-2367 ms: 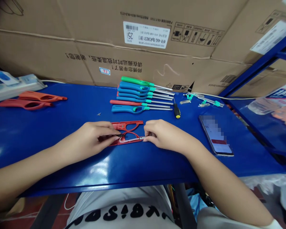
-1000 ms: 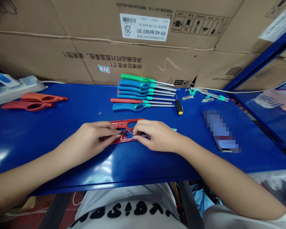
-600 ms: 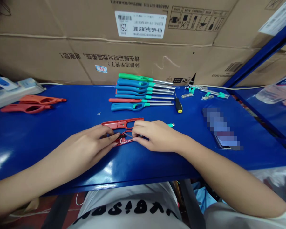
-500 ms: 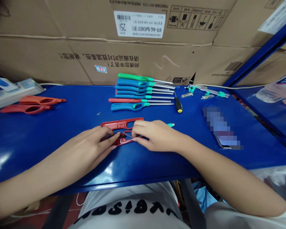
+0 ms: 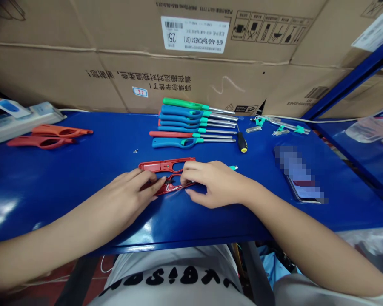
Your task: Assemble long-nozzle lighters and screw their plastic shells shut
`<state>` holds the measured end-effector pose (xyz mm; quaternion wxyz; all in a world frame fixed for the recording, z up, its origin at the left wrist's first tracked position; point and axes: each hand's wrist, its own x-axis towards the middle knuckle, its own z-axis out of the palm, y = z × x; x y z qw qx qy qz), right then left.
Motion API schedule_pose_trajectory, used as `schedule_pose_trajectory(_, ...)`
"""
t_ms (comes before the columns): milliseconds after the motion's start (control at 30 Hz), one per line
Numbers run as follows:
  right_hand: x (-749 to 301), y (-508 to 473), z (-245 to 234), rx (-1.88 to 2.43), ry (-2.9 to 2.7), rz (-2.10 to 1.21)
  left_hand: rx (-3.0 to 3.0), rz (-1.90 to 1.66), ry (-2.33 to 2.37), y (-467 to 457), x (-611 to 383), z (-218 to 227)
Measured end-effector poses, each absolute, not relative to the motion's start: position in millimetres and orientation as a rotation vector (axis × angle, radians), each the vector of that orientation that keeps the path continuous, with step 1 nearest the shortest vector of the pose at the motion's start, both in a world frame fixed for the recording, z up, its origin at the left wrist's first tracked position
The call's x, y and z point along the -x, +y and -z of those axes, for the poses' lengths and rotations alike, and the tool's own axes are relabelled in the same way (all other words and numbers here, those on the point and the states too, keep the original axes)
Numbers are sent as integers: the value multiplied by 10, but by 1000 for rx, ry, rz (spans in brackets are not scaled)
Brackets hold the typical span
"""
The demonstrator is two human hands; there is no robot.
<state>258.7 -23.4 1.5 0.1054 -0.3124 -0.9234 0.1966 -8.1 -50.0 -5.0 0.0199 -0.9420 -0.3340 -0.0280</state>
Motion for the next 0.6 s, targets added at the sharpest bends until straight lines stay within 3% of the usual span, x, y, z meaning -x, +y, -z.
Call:
schedule_pose_trajectory(333, -2512, -193, 128, 1116, -2581, -449, 3176, 612, -1173, -351, 30, 180)
schedule_pose_trajectory(600, -2483, -165, 153, 994, -2507, -549, 3250, 551, -1085, -357, -25, 171)
